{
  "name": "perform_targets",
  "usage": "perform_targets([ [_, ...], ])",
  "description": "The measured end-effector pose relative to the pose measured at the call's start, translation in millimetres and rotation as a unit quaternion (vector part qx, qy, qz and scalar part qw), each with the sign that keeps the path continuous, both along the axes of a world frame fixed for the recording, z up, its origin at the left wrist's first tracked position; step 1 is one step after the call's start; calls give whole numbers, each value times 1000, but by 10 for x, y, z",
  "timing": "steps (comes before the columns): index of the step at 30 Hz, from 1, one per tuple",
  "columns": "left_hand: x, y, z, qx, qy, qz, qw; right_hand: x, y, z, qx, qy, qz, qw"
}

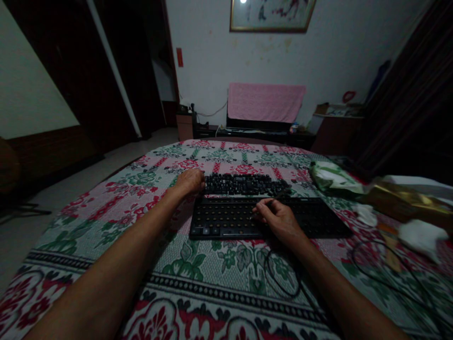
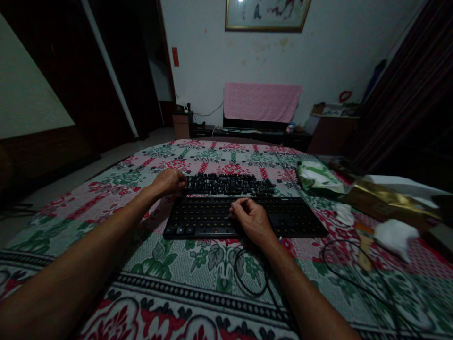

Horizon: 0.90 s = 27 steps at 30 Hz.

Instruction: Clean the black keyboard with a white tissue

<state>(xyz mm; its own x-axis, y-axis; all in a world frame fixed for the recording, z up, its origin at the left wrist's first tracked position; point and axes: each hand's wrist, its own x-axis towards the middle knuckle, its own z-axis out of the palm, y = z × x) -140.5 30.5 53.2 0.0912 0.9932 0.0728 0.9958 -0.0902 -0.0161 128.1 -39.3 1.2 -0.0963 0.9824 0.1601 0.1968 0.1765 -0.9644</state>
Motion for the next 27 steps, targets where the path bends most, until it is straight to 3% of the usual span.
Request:
perform_targets([
  [6,-76,-231,-63,-70,-71,-14,995,0,-10,-4,9,-2,-1,1000],
  [14,40,-462,-184,-54,-117,15,992,12,-43,54,17,3,-2,1000],
  [19,92,-471,-264,-32,-133,1,991,-181,-202,179,54,-20,93,994],
  [23,139,-517,-318,-8,-156,-16,988,-404,-353,277,29,-41,173,984],
  [27,139,-545,-350,7,-164,-33,986,-494,-387,279,29,-51,191,980],
])
